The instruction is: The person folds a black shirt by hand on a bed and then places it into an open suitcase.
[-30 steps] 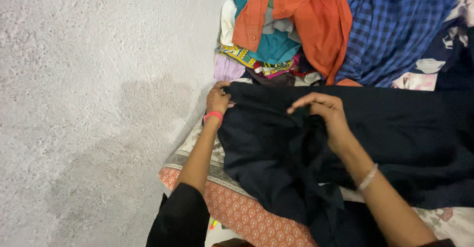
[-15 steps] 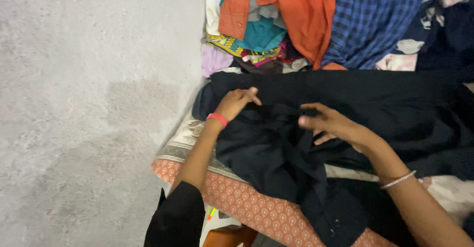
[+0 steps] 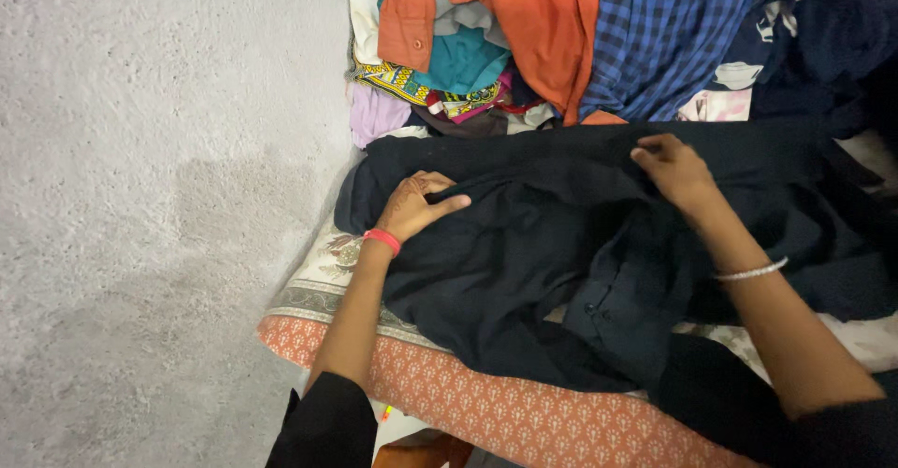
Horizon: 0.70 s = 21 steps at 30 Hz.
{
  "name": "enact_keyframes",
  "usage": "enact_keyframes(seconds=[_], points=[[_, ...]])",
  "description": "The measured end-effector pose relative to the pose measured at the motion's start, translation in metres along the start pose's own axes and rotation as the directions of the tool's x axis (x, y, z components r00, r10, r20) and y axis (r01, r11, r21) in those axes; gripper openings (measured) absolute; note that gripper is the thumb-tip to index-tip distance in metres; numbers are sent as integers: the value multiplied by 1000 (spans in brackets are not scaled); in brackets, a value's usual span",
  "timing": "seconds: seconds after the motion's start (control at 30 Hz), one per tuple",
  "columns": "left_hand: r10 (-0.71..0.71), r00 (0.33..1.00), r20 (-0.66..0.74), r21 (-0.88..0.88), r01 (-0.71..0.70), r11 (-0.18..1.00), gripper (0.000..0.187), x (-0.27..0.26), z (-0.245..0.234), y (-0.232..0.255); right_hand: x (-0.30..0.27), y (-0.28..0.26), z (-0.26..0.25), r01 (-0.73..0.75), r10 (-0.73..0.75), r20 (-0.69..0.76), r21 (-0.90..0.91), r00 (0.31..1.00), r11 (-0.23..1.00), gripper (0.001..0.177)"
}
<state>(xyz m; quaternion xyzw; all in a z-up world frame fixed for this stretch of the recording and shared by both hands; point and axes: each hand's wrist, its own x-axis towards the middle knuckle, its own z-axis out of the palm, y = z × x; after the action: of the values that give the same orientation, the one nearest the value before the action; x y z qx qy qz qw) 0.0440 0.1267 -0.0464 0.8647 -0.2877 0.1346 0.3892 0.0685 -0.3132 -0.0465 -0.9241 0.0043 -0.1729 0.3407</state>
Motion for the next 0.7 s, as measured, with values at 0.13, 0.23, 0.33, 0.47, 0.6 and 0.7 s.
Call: enact_keyframes(seconds=[0.13,0.23,0.33,0.47,0.6,0.7], points=[[-62,997,-47,-89,58,994,38,1,2,-9,-42,-14,-24,-2,20,333,-53,943,999,61],[-66,998,-23,-85,64,994,39,1,6,-20,-59,-16,-35,8,105,433,-250,895,968,77],[-104,994,-31,-86,101,991,39,4,10,-38,-57,-3,-57,-168,250,439,-218,863,961,74],[-161,978,133,-194,185,963,39,27,5,-59,-41,-1,-99,-328,236,520,90,821,940,75],[-144,976,162,16,143,990,42,48,-1,-63,-2,-6,-143,-375,250,535,139,807,917,77],[-96,987,133,230,63,971,44,60,5,-64,49,23,-146,-35,196,570,-281,798,959,78]])
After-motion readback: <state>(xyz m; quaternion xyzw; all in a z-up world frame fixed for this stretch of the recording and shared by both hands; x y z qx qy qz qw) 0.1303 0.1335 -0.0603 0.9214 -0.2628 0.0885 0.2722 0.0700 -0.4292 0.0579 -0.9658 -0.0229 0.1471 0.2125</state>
